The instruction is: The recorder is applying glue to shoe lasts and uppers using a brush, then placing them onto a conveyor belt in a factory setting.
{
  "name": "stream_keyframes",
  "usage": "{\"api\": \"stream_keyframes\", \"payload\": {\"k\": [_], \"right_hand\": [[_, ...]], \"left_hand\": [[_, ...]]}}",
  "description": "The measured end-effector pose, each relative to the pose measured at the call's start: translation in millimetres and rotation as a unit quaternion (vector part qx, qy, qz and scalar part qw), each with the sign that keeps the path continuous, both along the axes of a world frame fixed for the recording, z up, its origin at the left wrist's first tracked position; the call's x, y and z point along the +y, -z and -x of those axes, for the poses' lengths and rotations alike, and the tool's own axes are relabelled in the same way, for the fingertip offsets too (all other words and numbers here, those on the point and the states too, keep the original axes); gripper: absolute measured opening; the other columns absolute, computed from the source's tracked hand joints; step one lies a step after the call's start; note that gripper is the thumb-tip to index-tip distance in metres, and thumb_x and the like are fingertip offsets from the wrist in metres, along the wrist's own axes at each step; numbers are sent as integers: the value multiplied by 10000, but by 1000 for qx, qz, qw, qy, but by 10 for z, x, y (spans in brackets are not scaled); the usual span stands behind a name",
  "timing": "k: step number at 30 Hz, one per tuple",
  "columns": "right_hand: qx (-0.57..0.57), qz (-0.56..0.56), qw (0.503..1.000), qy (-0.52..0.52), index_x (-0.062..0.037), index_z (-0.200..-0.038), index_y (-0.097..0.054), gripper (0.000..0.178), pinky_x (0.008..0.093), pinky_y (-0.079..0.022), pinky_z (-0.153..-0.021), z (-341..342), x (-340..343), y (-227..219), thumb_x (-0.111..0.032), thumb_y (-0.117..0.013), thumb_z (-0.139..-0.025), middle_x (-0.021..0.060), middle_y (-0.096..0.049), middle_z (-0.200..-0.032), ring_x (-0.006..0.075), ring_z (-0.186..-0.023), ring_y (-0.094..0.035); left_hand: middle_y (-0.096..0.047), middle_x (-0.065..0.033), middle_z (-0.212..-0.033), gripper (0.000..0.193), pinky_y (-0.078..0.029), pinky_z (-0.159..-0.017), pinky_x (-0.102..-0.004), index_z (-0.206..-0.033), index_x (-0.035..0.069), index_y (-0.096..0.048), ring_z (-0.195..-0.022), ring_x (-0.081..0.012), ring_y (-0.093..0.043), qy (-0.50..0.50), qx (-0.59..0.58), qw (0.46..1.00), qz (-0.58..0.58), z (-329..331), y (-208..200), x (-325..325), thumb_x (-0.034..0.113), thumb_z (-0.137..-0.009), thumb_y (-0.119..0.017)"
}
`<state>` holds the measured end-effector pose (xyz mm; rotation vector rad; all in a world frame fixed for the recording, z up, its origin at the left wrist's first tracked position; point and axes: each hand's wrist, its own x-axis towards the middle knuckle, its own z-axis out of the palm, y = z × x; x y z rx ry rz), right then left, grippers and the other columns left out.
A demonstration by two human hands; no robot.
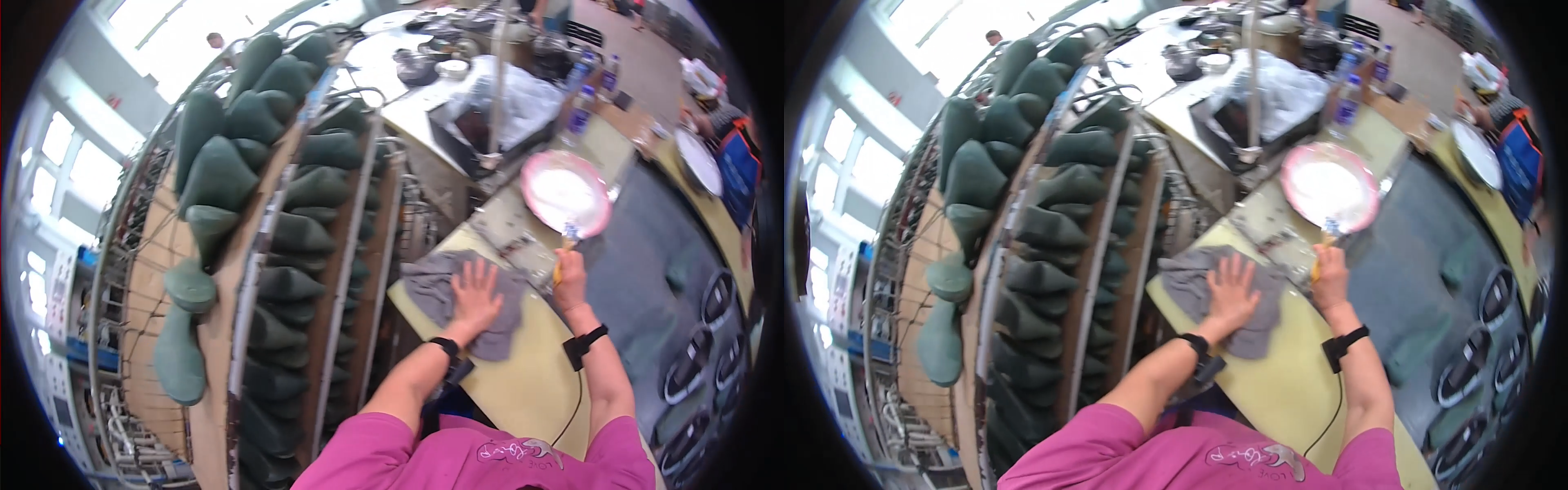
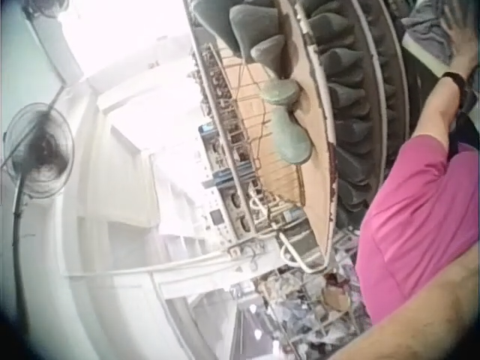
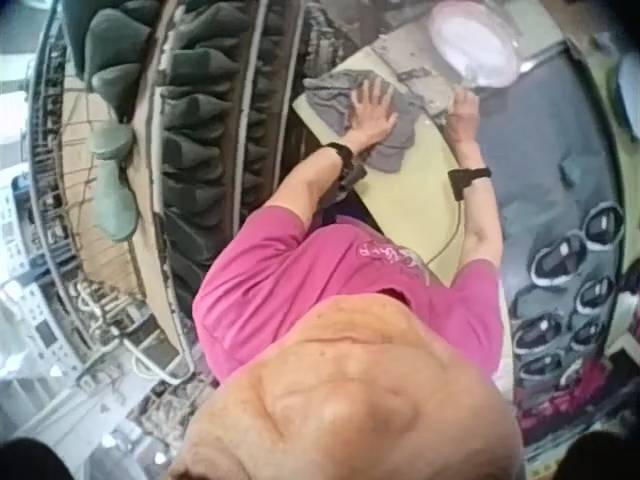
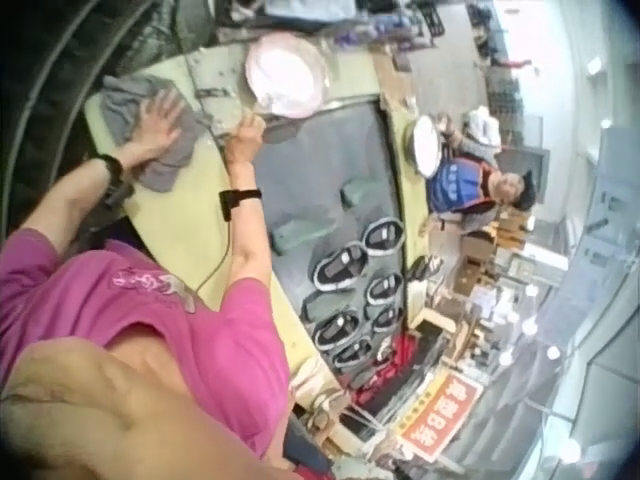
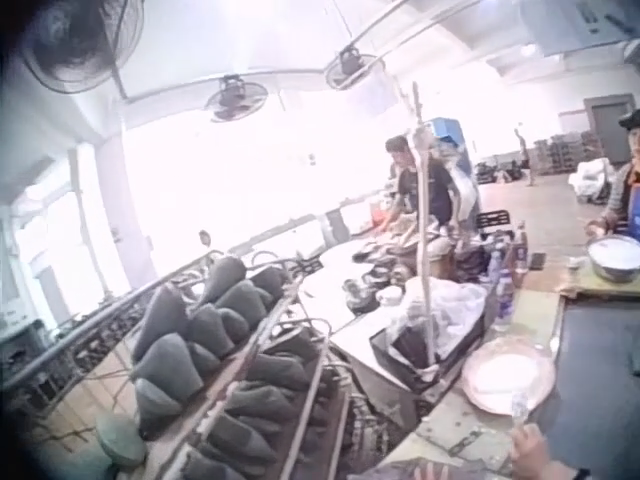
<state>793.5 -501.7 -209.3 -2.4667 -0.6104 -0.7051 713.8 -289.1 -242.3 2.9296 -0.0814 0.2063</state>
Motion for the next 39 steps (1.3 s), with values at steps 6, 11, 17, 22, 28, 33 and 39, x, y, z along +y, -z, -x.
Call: {"api": "stream_keyframes", "payload": {"k": [6, 11, 17, 22, 28, 33, 39], "right_hand": [[20, 62, 998, -3, -53, -1067, -523, 418, 416, -425, -743, -494, 473, 153, 55, -555, -665, 152, -478, -903, 345, -884, -483], [68, 110, 991, -12, -42, -1161, -497, 497, 419, -407, -759, -400, 416, 233, 62, -527, -676, 162, -473, -878, 344, -862, -475], [136, 96, 986, -3, -29, -1303, -398, 627, 412, -404, -828, -102, 407, 184, 54, -506, -691, 187, -516, -991, 345, -953, -490], [67, 6, 996, -50, 15, -1291, -396, 564, 448, -319, -980, 485, 825, 483, -54, -535, -749, 219, -458, -1262, 359, -1174, -430], [127, 152, 964, -179, -2, -1333, -346, 552, 499, -173, -1059, 1190, 809, 425, -269, -481, -869, 170, -303, -1412, 322, -1331, -231], [158, 225, 932, -238, -18, -1347, -320, 615, 527, -200, -1039, 1404, 499, 354, -282, -542, -838, 174, -301, -1412, 322, -1329, -240], [163, 72, 945, -274, -2, -1270, -381, 529, 451, -326, -956, 1216, 630, -484, -184, -588, -819, 208, -396, -1302, 364, -1196, -386]], "left_hand": [[-209, -164, -1439, 680, -156, -1004, -571, -1361, 119, -336, -1313, -381, -181, -20, -36, 997, 64, 38, -76, 99, 374, -778, -576], [-184, -159, -1447, 679, -146, -1009, -574, -1365, 101, -320, -1327, -369, -147, -21, -23, 996, 83, 30, -107, 119, 352, -787, -571], [-172, -167, -1453, 707, -139, -1027, -571, -1371, 47, -284, -1334, -376, -144, -15, -37, 996, 77, 59, -30, 67, 351, -799, -567], [-154, -172, -1466, 678, -135, -1050, -544, -1375, 15, -267, -1352, -351, -132, -24, -37, 998, 55, 192, 69, 88, 334, -834, -524], [-169, -176, -1470, 615, -131, -1067, -513, -1363, -14, -279, -1368, -301, -140, -22, 53, 996, 63, 754, -17, 142, 274, -857, -477], [-303, -202, -1393, 533, -172, -1029, -586, -1198, -21, -507, -1334, -354, -205, 71, 220, 968, -102, 668, -843, 187, 231, -731, -552], [-557, -130, -1033, 329, -460, -809, -406, -1013, 28, -547, -994, -280, -547, 277, -93, 944, -152, 884, -2984, 527, 135, -706, -596]]}}
